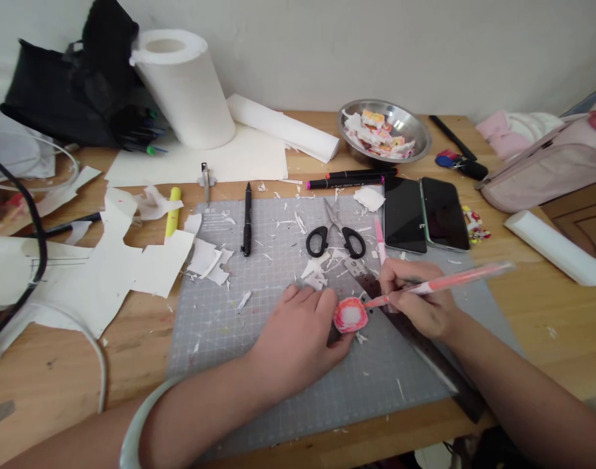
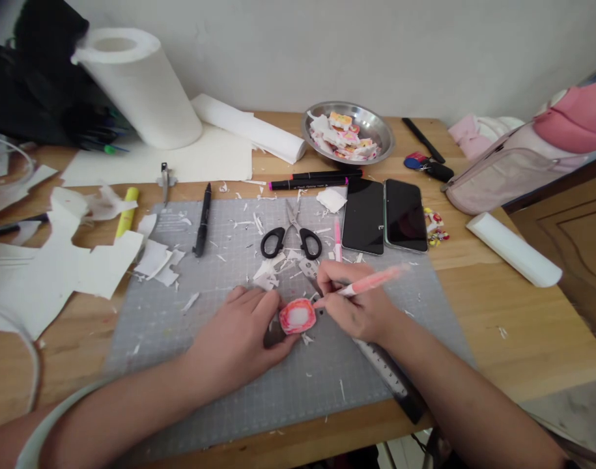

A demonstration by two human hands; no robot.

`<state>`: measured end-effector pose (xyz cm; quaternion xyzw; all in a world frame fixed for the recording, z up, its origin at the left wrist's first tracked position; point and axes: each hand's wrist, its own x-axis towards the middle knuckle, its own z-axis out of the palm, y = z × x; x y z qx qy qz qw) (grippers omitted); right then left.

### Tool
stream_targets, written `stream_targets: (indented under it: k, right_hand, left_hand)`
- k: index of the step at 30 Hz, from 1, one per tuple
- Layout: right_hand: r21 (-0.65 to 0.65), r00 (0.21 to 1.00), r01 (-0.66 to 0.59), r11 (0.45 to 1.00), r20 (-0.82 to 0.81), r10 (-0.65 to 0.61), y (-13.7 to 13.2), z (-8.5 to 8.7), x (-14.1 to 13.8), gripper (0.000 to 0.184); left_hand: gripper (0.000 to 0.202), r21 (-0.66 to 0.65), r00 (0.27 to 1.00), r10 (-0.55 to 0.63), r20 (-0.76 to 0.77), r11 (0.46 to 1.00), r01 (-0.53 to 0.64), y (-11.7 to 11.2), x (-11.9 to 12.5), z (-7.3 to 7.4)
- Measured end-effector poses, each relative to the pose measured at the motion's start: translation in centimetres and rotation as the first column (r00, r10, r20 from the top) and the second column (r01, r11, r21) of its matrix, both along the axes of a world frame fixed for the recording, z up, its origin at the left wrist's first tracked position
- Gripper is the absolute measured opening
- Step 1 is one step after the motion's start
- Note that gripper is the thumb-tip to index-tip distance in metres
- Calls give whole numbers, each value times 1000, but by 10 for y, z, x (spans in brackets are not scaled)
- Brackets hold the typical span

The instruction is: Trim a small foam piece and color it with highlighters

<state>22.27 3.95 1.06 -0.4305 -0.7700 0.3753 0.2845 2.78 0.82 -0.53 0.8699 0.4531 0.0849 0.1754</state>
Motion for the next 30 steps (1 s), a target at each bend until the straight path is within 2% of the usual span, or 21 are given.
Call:
stream_targets:
  k: [5,9,13,17,20,25,30]
  right_hand:
    - [-32,999,47,998,-8,-48,-1,0,0,12]
    - [-62,999,28,998,-15,-29,-2,-1,0,12]
    - [-42,996,80,996,-31,-81,-2,-3,0,10]
    - [-28,999,46,999,16,-46,-3,-2,0,11]
    - [-22,995,101,995,-17,-101,-3,0,-1,12]
    - [-8,998,38,999,42,-38,-3,2,-2,10]
    - [8,998,59,998,28,-59,-3,3,-3,10]
  left_hand:
    - [19,-1,1000,-5,-2,1000,5,0,0,0]
    - [19,-3,1000,-9,-2,1000,9,1,0,0]
    - [19,-7,1000,-5,-2,1000,5,1,0,0]
    - [19,-10,1000,-11,1,1000,11,0,0,1]
    - [19,-5,1000,-12,2,1000,12,0,0,1]
    - [18,-9,1000,-10,7,1000,10,1,0,0]
    - [18,-19,1000,-11,9,1000,11,1,1,0]
